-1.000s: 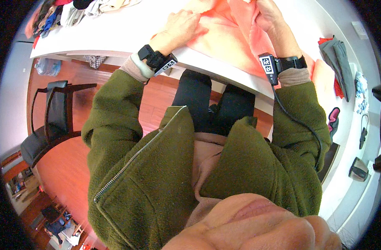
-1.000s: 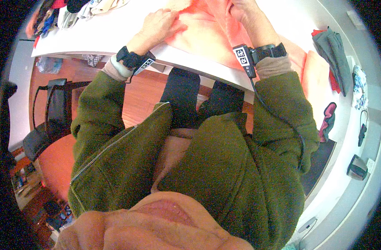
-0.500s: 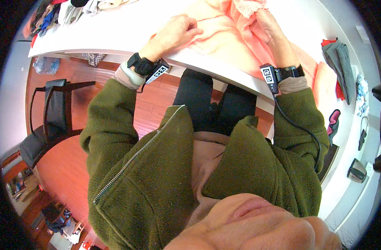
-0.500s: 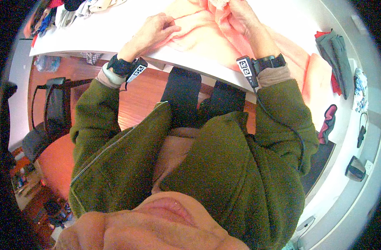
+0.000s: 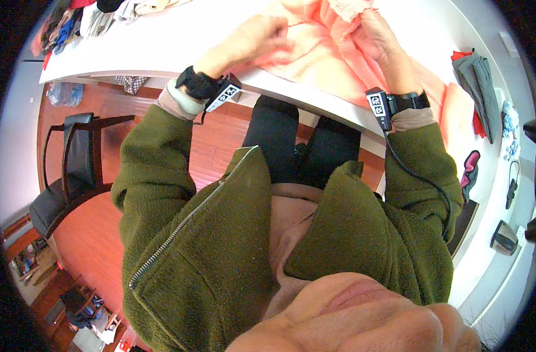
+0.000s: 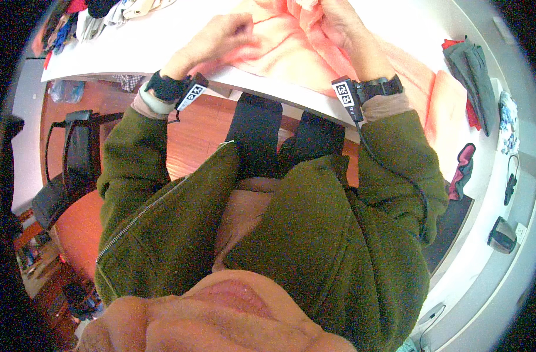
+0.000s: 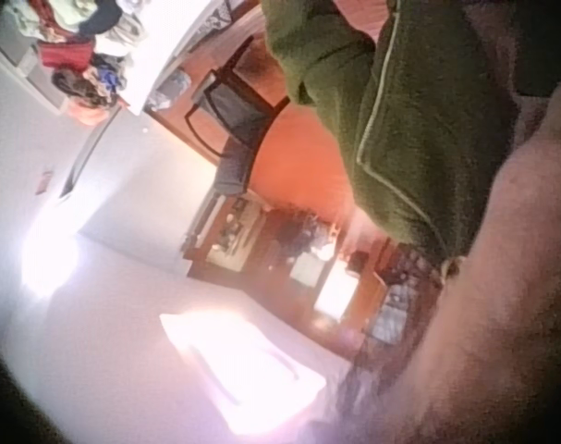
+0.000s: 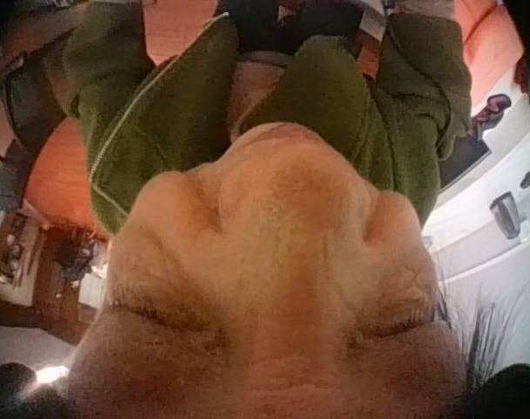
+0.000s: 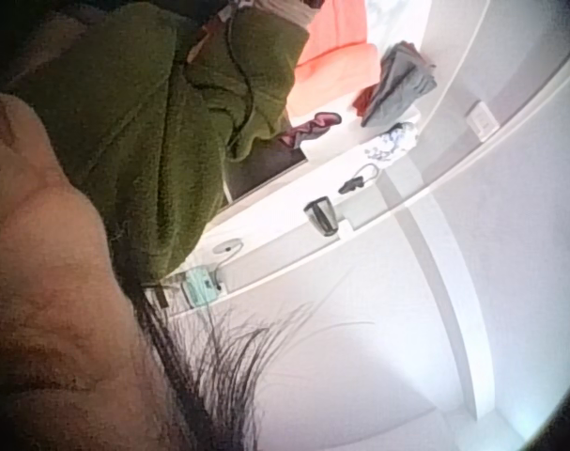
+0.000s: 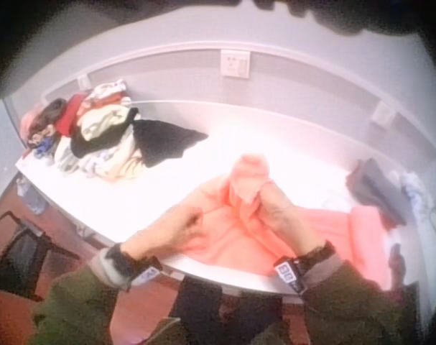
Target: The person folds a peach-colored towel on a white table. They repeatedly smooth, align, and fold the towel into a compact rectangle, then place it on a stack of other folded items.
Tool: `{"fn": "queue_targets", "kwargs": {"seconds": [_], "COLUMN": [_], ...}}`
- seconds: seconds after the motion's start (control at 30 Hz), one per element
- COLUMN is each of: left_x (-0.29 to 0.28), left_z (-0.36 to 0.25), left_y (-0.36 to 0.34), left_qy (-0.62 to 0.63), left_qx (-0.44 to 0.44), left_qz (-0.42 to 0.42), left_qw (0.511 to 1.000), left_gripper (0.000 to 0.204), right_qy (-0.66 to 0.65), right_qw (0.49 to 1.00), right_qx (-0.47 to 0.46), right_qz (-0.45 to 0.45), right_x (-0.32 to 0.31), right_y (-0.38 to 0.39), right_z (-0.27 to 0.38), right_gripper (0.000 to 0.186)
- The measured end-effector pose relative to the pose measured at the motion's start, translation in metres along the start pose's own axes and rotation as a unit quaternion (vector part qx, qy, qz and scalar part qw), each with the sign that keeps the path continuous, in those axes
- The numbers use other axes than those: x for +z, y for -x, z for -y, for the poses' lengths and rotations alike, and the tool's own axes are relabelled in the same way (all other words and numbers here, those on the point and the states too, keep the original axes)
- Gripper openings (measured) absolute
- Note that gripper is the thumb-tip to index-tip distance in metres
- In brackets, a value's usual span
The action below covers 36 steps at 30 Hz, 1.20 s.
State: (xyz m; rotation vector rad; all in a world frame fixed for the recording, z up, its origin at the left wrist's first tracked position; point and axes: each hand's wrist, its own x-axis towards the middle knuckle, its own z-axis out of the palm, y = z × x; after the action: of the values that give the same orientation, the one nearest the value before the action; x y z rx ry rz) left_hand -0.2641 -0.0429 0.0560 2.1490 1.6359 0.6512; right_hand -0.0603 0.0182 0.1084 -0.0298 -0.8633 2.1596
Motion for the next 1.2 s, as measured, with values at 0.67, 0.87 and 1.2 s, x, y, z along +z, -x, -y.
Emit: {"fn": "queue_targets", "kwargs": {"seconds": [0.67,0.87,1.2], "left_x": [0.013,-0.011,-0.013], "left_z": [0.043,0.052,0.095], "left_y": [-0.046,-0.038,-0.035], "left_qy": [0.153,-0.027,0.091], "left_qx": [0.172,0.035,-0.024], "left_qz": [-0.073,-0.026,-0.193], "left_qw": [0.971,0.999,0.977], "left_gripper": [0.038,0.059,0.053], "right_qy": [0.286,0.211,0.560], "right_qw": [0.958,0.958,0.814], "right_qx": [-0.007,0.144,0.027], "right_qz": [0.006,0.130,0.151], "right_x": [-0.014,-0.029,-0.033], "right_y": [-0.026,-0.030,0.010], "right_z": [0.026,0.030,-0.063], "right_gripper": [0.042,0.028,0.042]}}
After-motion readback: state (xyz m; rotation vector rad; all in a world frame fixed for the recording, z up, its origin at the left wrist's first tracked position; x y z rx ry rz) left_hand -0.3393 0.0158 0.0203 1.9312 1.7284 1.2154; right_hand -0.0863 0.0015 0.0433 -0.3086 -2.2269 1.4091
